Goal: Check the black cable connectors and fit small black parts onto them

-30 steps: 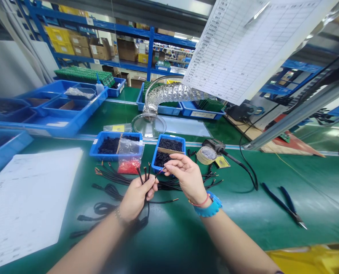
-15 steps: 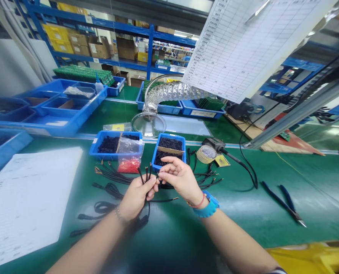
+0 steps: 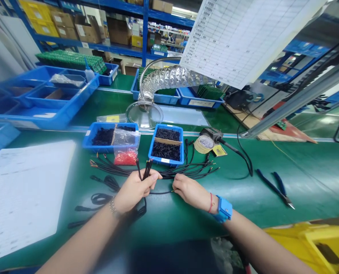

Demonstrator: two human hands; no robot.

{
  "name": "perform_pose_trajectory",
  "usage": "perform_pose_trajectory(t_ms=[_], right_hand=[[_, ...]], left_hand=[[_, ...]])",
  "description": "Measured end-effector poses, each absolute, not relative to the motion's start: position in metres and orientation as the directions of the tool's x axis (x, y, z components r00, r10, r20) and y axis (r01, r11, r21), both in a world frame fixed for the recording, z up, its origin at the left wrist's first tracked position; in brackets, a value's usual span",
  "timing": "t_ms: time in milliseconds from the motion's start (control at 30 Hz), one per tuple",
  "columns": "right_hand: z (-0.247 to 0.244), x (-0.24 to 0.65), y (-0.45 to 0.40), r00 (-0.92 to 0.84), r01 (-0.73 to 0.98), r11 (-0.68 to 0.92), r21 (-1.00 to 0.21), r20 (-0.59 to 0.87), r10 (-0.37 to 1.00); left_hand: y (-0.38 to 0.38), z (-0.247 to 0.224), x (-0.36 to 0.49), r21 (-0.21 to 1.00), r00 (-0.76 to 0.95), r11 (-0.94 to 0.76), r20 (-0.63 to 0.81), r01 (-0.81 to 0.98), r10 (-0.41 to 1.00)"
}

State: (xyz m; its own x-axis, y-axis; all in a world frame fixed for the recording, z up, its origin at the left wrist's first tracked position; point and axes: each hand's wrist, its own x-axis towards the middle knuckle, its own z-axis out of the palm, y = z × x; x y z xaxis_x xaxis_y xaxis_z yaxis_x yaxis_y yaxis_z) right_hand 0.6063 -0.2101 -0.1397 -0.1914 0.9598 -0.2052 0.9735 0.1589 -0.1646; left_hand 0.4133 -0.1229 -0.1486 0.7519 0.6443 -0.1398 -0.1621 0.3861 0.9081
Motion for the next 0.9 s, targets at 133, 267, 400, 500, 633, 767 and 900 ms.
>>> perform_pose_trajectory(t_ms=[133, 267, 400, 500, 633, 767, 900], right_hand=[[-0.128, 0.603, -0.213, -0.195, 0.96, 0.153, -0.236, -0.166, 0.967], [-0.092, 0.592, -0.212, -0.247, 0.877, 0.215, -0.429, -0.018, 0.969], [-0.067, 0.58, -0.204, -0.258, 0.788, 0.271, -0.552, 0.104, 0.961], [-0.06, 0.58, -0.193, -0.199, 0.771, 0.243, -0.589, 0.14, 0.97], [-0.065, 0.589, -0.182, -0.154, 0.754, 0.202, -0.626, 0.131, 0.979], [-0.082, 0.586, -0.183, -0.175, 0.639, 0.128, -0.758, 0.019, 0.984], [-0.093, 0.575, -0.186, -0.057, 0.57, 0.093, -0.816, 0.074, 0.996]], left_hand=[[-0.123, -0.149, 0.415, 0.947, 0.754, 0.301, -0.117, -0.111, 0.646], [-0.124, -0.145, 0.416, 0.993, 0.772, 0.103, -0.023, -0.055, 0.635], [-0.126, -0.147, 0.416, 0.998, 0.868, 0.059, 0.003, -0.037, 0.496], [-0.125, -0.15, 0.415, 0.998, 0.871, 0.051, -0.006, -0.022, 0.491], [-0.122, -0.152, 0.415, 0.997, 0.789, 0.068, -0.024, -0.023, 0.614], [-0.121, -0.148, 0.414, 0.999, 0.761, 0.034, -0.011, -0.015, 0.648], [-0.122, -0.145, 0.413, 0.999, 0.779, -0.042, 0.026, 0.001, 0.627]])
